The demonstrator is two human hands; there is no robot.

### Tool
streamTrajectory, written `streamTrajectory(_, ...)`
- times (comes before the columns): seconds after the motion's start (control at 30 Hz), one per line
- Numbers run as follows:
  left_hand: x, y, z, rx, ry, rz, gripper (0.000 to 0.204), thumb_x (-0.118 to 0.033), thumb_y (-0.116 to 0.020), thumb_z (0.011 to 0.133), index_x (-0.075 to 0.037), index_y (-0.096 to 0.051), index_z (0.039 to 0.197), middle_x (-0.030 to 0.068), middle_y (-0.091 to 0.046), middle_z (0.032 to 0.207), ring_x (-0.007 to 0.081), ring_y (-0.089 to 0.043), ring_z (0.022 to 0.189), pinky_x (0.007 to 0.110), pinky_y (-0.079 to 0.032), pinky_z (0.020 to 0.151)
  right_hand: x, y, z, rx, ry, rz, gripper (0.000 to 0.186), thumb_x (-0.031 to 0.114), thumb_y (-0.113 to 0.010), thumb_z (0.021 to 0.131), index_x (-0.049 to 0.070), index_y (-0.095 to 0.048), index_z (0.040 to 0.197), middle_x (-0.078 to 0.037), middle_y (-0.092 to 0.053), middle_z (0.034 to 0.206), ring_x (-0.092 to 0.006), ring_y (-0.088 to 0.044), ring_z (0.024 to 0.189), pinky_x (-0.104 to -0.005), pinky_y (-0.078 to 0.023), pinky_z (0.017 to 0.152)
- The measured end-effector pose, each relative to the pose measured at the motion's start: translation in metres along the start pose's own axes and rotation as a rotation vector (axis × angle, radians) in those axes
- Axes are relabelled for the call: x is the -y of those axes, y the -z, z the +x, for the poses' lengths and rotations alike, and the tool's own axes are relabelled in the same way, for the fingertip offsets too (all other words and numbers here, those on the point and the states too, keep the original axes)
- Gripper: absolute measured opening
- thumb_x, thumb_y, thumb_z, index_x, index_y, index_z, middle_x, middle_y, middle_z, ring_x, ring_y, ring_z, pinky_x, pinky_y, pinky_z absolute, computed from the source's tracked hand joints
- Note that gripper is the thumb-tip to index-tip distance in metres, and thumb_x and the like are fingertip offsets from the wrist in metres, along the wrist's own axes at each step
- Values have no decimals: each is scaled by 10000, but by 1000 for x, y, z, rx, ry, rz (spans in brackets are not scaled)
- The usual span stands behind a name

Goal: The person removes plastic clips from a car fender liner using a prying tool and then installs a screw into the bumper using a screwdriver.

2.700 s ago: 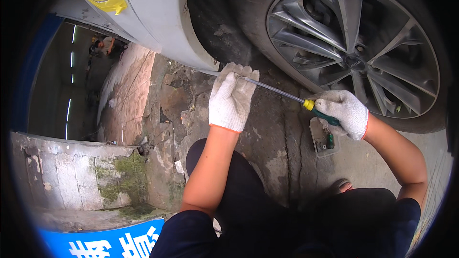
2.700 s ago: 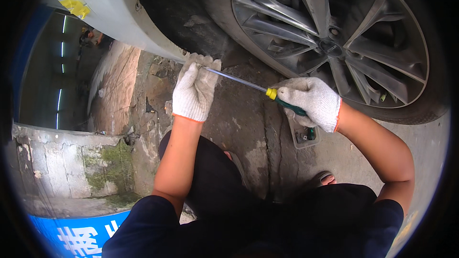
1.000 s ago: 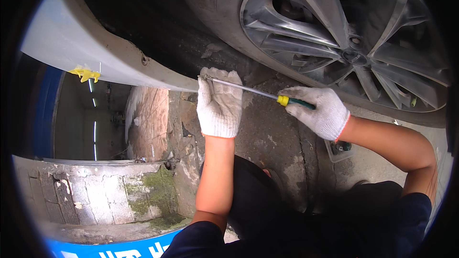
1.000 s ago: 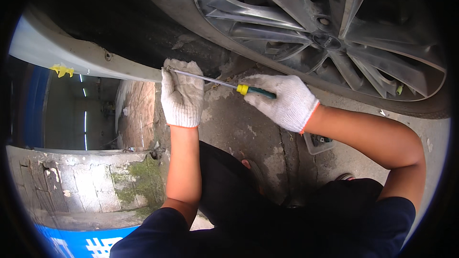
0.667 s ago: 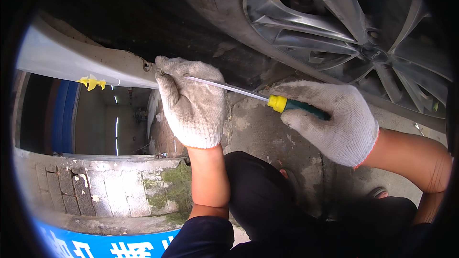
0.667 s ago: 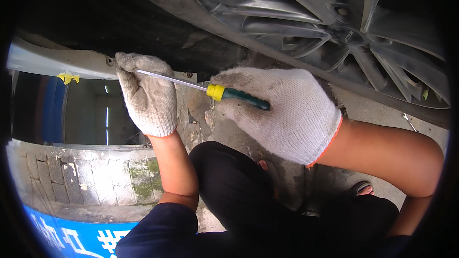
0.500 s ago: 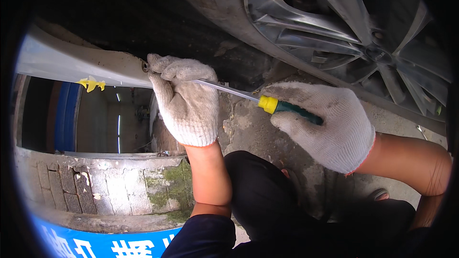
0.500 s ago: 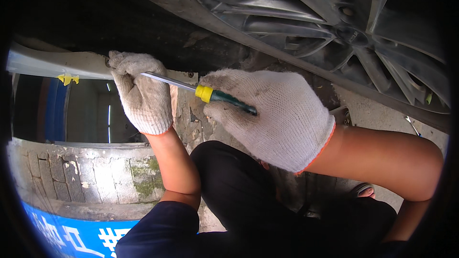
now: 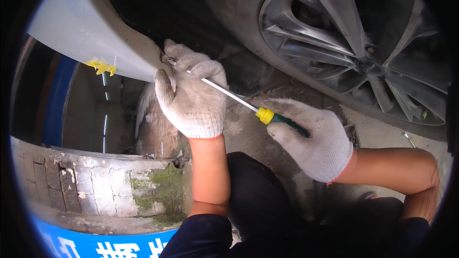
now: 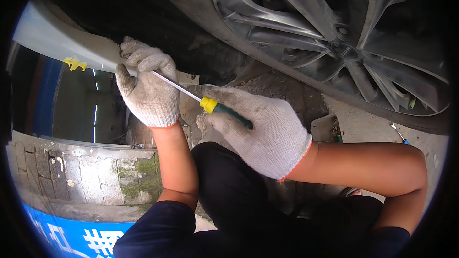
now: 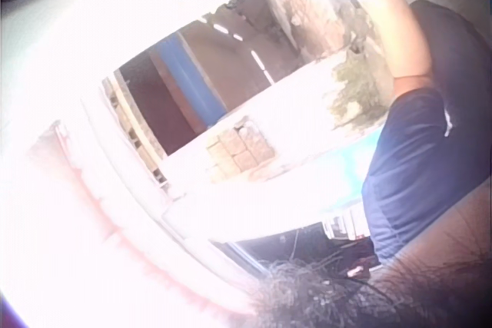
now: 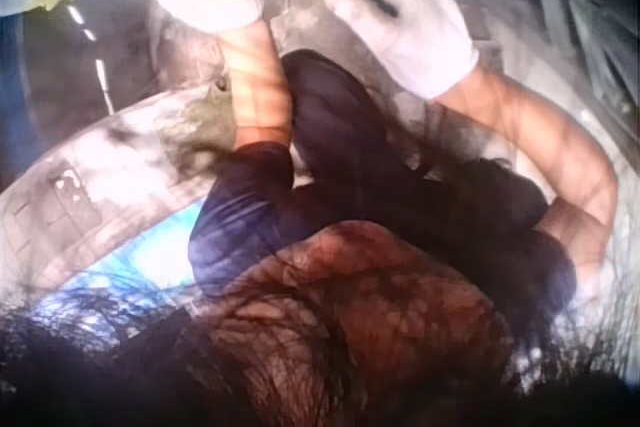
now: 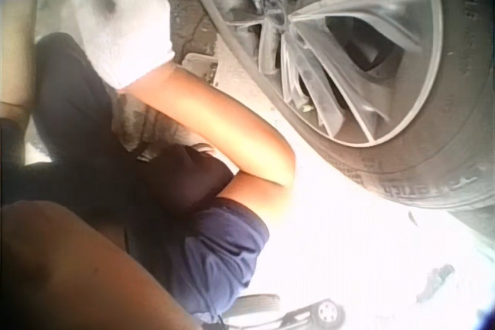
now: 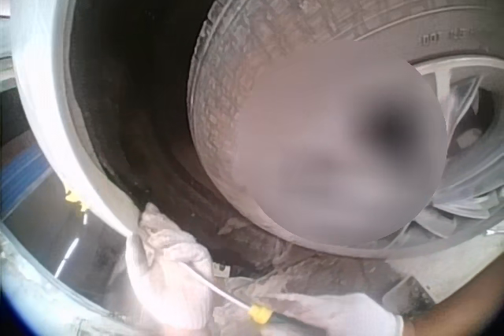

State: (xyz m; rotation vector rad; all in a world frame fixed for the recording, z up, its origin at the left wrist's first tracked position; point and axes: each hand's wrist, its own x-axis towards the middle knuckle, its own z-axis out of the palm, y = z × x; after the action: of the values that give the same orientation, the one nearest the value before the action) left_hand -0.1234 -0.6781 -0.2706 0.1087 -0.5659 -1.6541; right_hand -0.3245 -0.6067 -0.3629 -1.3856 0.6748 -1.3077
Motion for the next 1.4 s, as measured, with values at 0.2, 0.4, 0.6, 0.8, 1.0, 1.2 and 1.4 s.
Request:
streamTrajectory(0.2, -5, 2, 25, 11, -295, 73, 828, -255, -950, 718, 3, -535, 1387, 61, -621, 1301, 175, -594, 1186, 296, -515, 1097, 21, 6, 2, 9, -92, -176, 424, 162, -697, 989, -26, -642, 1365, -219, -726, 1240, -237, -736, 1081, -346, -568, 960)
streamTrajectory(0.4, 2, 10, 32, 78, -409, 149, 688, -403, -830, 879, -9, -556, 1372, 86, -618, 1327, 189, -558, 1255, 348, -474, 1157, 40, 10, 19, 34, -197, -27, 422, 205, -635, 1039, -36, -619, 1384, -151, -720, 985, -146, -669, 766, -261, -541, 670)
streamTrajectory(0.6, 11, 4, 34, 73, -419, 66, 760, -480, -824, 862, -26, -535, 1398, 99, -607, 1342, 211, -555, 1256, 401, -438, 1191, 55, 18, 31, 88, -529, 265, 392, 235, -590, 1088, -15, -627, 1388, -27, -636, 764, -43, -490, 553, -204, -407, 506)
streamTrajectory(0.8, 14, 0, 30, -7, -494, 240, 873, -561, -801, 842, -37, -484, 1463, 105, -537, 1464, 249, -472, 1388, 440, -349, 1255, 56, 16, 15, 13, -511, 177, 377, 198, -603, 1077, -28, -629, 1378, -32, -637, 776, -39, -491, 562, -198, -400, 506)
streamTrajectory(1.0, 8, 6, 30, 89, -408, 106, 792, -491, -799, 874, -36, -495, 1446, 118, -573, 1406, 272, -543, 1302, 443, -416, 1223, 40, 18, -4, 4, -458, 348, 415, 203, -599, 1074, -57, -585, 1397, -64, -630, 784, -57, -487, 544, -209, -384, 497)
streamTrajectory(1.2, 12, 12, 23, 3, -293, 48, 729, -526, -742, 916, -63, -522, 1435, 118, -569, 1431, 271, -527, 1340, 481, -383, 1236, 4, 13, -11, -83, -313, 348, 364, 267, -608, 1060, -44, -622, 1249, -46, -605, 768, -67, -471, 535, -224, -374, 506)
streamTrajectory(1.4, 5, 26, 18, 232, -82, -170, 482, -299, -699, 1006, 33, -580, 1334, 168, -673, 1292, 287, -625, 1262, 467, -476, 1198, -35, 10, 3, -183, -207, 306, 279, 212, -585, 1049, -38, -626, 1166, -17, -580, 737, -70, -477, 545, -230, -375, 519)
